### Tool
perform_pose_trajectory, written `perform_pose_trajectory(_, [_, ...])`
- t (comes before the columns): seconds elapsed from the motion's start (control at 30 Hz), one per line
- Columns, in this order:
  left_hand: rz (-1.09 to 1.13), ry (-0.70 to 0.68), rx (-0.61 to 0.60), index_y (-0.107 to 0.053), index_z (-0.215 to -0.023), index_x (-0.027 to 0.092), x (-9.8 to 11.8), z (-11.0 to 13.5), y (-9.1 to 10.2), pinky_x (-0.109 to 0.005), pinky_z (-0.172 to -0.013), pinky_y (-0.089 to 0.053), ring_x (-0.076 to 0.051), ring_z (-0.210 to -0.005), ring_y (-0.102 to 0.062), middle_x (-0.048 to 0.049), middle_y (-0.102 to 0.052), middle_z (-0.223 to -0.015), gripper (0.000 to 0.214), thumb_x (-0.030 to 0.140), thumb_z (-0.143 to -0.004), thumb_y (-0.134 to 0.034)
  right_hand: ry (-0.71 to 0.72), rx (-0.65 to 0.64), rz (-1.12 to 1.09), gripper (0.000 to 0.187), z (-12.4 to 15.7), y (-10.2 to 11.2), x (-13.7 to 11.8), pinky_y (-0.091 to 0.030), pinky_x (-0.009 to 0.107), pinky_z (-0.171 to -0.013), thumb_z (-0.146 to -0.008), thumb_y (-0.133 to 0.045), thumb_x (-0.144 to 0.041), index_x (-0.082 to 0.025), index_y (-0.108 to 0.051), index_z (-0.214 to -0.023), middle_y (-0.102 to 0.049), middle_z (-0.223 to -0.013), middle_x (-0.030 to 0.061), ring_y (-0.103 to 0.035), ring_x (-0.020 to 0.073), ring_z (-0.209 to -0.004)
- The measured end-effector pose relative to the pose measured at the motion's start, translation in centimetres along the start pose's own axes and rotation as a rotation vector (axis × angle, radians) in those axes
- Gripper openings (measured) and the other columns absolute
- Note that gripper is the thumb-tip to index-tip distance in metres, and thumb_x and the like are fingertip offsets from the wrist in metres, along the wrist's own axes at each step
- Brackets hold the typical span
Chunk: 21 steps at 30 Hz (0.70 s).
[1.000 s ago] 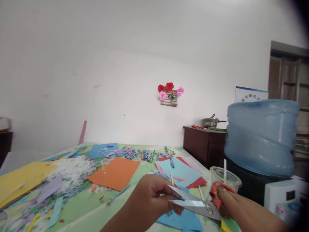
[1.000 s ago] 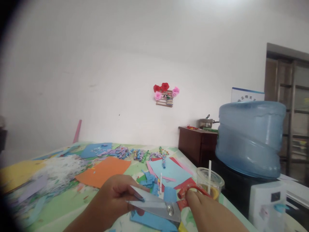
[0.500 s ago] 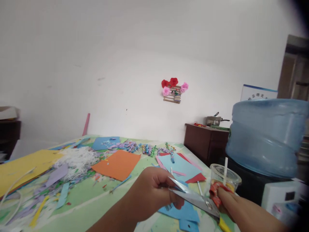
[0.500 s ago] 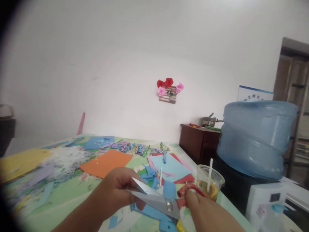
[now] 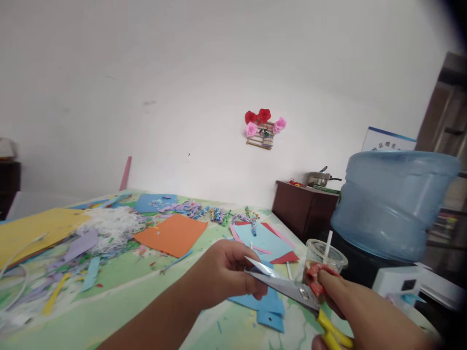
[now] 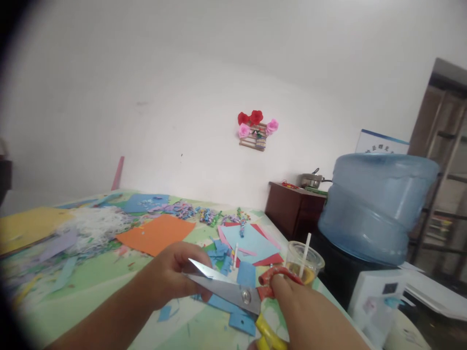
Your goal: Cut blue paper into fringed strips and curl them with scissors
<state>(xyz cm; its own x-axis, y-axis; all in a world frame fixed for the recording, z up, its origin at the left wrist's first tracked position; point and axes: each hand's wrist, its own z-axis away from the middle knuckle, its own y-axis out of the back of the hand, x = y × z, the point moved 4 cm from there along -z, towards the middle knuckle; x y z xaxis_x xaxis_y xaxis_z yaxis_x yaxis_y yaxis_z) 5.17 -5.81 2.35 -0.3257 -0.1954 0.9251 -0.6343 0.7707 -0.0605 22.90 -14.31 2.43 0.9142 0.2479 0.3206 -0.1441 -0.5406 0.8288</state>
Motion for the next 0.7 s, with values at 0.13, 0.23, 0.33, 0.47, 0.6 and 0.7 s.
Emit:
perform_pose_trajectory(0.13, [-0.073,-0.032,-0.033,-0.065,-0.057,0.014,0.1,-0.4,0.0,-0.015,-0.042,-0.032,-0.004,-0.043,-0.047,0.0031,-0.061,-0.051,0.01,0.006,-0.059,-0.059,-0.001,-0.002,-0.033,0.04,0.0,0.3,-0.2,-0.051,0.036,-0.057,-0.064,-0.055,-0.037,-0.015,-0.053,-0.097,-0.065,-0.091,0.0148,-0.063,0.0296,-0.075])
perform_pose_trajectory(0.23, [-0.18,-0.062,-0.02,-0.065,-0.057,0.014,0.4,-0.5,-0.1,-0.016,-0.042,-0.032,-0.006,-0.045,-0.046,0.0013,-0.061,-0.052,0.011,0.01,-0.062,-0.056,-0.132,-0.111,-0.127,0.033,-0.4,0.7,-0.1,-0.049,0.036,-0.059,-0.061,-0.058,-0.032,-0.017,-0.054,-0.09,-0.065,-0.086,0.0108,-0.062,0.0278,-0.073])
perform_pose_trajectory(0.33, [-0.263,-0.086,0.003,-0.065,-0.055,0.013,0.4,-0.4,-0.1,-0.017,-0.045,-0.034,-0.007,-0.048,-0.048,0.0003,-0.06,-0.052,0.013,0.011,-0.063,-0.055,-0.298,-0.249,-0.186,0.029,-0.6,1.1,0.0,-0.048,0.038,-0.057,-0.059,-0.059,-0.036,-0.018,-0.054,-0.082,-0.064,-0.081,0.0095,-0.06,0.0263,-0.068])
perform_pose_trajectory(0.47, [-0.266,-0.126,0.035,-0.064,-0.053,0.014,0.5,-0.4,-0.2,-0.017,-0.046,-0.035,-0.007,-0.048,-0.046,0.001,-0.058,-0.051,0.017,0.012,-0.066,-0.054,-0.282,-0.193,-0.114,0.036,-0.2,1.3,0.0,-0.048,0.039,-0.061,-0.061,-0.058,-0.037,-0.016,-0.055,-0.09,-0.063,-0.091,0.0141,-0.06,0.0293,-0.077])
perform_pose_trajectory(0.6, [-0.284,-0.106,0.031,-0.065,-0.056,0.014,0.5,-0.3,-0.4,-0.017,-0.047,-0.034,-0.006,-0.048,-0.045,0.0019,-0.057,-0.052,0.016,0.01,-0.065,-0.053,-0.225,-0.07,-0.066,0.044,0.4,1.0,0.0,-0.049,0.036,-0.063,-0.06,-0.059,-0.034,-0.014,-0.054,-0.098,-0.064,-0.094,0.0137,-0.061,0.0282,-0.079])
perform_pose_trajectory(0.7, [-0.327,-0.083,0.062,-0.066,-0.055,0.015,0.5,-0.1,-0.5,-0.017,-0.045,-0.032,-0.007,-0.048,-0.044,0.0027,-0.055,-0.051,0.017,0.005,-0.06,-0.053,-0.153,-0.065,-0.103,0.04,0.4,0.8,-0.4,-0.051,0.034,-0.06,-0.061,-0.057,-0.035,-0.014,-0.054,-0.096,-0.065,-0.091,0.0133,-0.062,0.0267,-0.076])
